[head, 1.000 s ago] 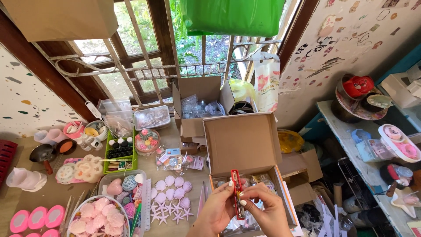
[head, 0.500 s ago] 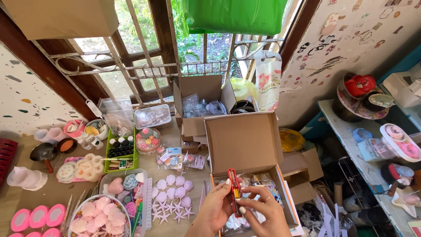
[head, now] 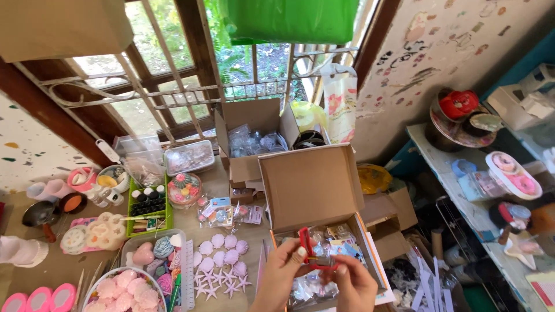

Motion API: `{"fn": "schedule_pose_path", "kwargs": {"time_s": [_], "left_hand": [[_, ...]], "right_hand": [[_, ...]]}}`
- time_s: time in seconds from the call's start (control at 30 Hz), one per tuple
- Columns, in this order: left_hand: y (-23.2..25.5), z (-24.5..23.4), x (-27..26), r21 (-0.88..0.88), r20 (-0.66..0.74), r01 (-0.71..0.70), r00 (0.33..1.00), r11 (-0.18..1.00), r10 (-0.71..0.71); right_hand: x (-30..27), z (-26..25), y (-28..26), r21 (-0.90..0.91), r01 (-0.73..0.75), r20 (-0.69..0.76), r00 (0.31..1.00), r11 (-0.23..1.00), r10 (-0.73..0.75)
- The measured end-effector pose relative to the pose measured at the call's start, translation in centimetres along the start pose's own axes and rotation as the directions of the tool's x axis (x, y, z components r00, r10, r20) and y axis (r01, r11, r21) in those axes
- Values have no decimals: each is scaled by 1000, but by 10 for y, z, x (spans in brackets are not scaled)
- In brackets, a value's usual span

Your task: Sorting and organizing small decorative supplies and stickers into a box at a workspace.

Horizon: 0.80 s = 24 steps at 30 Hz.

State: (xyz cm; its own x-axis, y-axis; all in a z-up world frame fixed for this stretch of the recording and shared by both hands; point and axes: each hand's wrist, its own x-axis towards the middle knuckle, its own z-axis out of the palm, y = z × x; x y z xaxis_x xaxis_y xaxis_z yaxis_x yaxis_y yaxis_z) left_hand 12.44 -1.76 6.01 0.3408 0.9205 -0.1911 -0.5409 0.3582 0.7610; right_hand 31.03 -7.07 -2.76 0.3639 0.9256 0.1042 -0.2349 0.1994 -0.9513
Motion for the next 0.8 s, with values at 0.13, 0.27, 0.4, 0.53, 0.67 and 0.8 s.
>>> {"fn": "schedule_pose_path", "kwargs": {"time_s": [0.13,0.27,0.4,0.53,0.67,0.8], "left_hand": [[22,27,-9,274,85,-33,996,961,10],[-7,30,-1,653,63,-177,982,737,179],[-32,42,3,832,294,-424,884,357,365],[-19,46,8,793,310,-385,922,473,231],[-25,32,9,721,201,-256,967,644,159],[-10,34,0,682,216,-328,944,654,249]], "right_hand": [[7,1,4,156,-164,-158,969,974,189],[6,1,-7,210,-325,-164,918,922,361],[0,-27,20,-46,-307,-165,941,951,295],[15,-35,-7,-60,-309,-202,935,949,292],[16,-25,-52,-217,-200,-108,978,955,180],[12,-11,-77,-330,41,36,999,943,-31]]}}
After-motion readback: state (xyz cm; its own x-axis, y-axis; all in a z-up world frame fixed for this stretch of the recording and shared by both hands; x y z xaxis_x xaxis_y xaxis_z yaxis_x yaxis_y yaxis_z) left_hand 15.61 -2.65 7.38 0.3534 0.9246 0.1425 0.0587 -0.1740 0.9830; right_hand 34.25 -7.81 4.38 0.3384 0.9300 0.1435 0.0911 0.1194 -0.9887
